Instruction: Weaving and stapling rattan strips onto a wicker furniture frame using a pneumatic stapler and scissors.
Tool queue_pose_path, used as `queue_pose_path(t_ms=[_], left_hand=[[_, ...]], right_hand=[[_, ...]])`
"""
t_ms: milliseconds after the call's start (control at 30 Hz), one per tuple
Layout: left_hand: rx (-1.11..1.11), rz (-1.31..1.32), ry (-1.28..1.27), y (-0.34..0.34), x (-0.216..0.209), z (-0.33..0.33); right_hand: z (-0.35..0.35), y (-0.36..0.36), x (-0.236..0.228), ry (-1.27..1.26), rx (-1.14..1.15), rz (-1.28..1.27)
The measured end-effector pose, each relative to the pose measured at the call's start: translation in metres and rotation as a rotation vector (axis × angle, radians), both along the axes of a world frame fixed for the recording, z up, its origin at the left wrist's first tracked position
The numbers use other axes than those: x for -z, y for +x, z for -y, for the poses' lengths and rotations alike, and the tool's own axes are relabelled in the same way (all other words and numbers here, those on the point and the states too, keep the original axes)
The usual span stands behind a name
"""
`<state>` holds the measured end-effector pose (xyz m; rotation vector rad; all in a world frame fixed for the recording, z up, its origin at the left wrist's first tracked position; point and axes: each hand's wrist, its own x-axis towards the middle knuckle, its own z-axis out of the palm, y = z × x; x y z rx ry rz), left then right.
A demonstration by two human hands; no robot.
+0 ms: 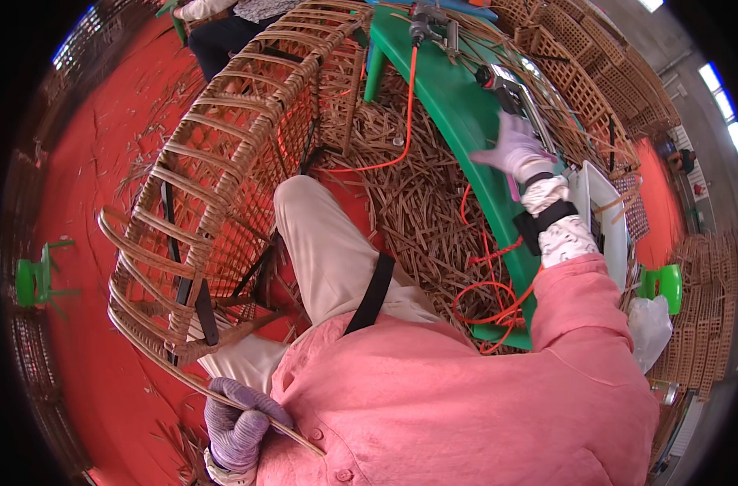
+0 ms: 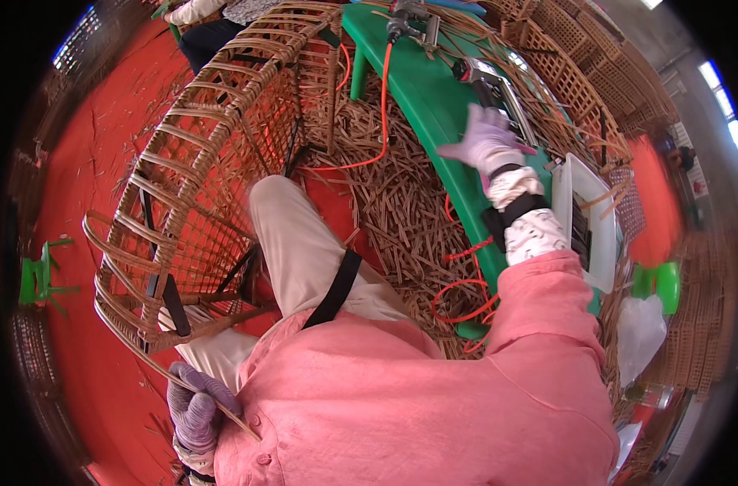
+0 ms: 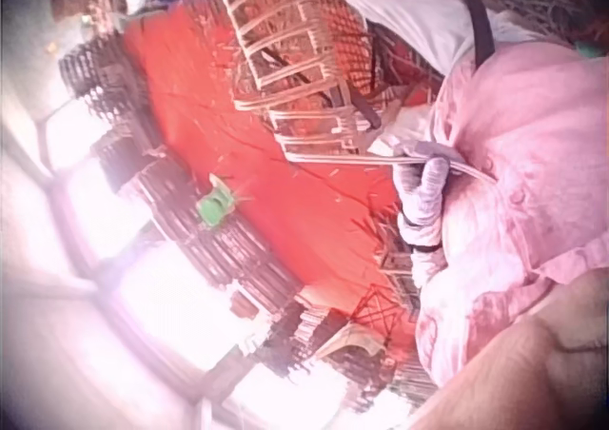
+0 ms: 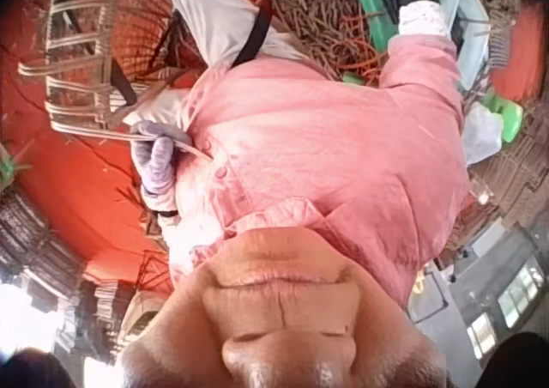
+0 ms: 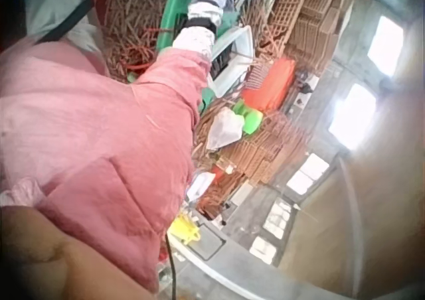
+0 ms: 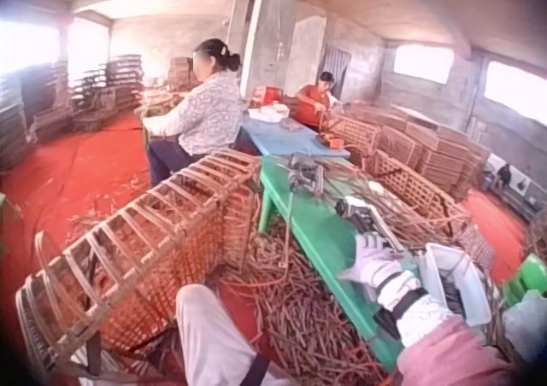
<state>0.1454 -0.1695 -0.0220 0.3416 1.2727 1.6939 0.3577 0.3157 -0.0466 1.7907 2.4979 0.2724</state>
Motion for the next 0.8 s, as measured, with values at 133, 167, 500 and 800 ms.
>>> queue_pose_path(t_ms=[133, 167, 500, 800], left_hand=[[-0.019, -0.193, 0.043, -0.005, -0.012, -0.016], [-0.060, -0.307, -0.049, -0.009, -0.017, -0.018], [-0.177, -0.308, 0.014, -0.043, -0.029, -0.060], [-0.157, -0.608, 0.071, -0.056, -0.031, -0.053]], right_hand=[[-0.036, 0.051, 0.000, -0.387, 0.056, 0.055], [-0.038, 0.054, 0.000, -0.411, -0.055, 0.045], [0.044, -0.036, -0.049, -0.313, -0.441, -0.042], [0.206, -0.147, -0.058, -1.206, -1.339, -0.056]])
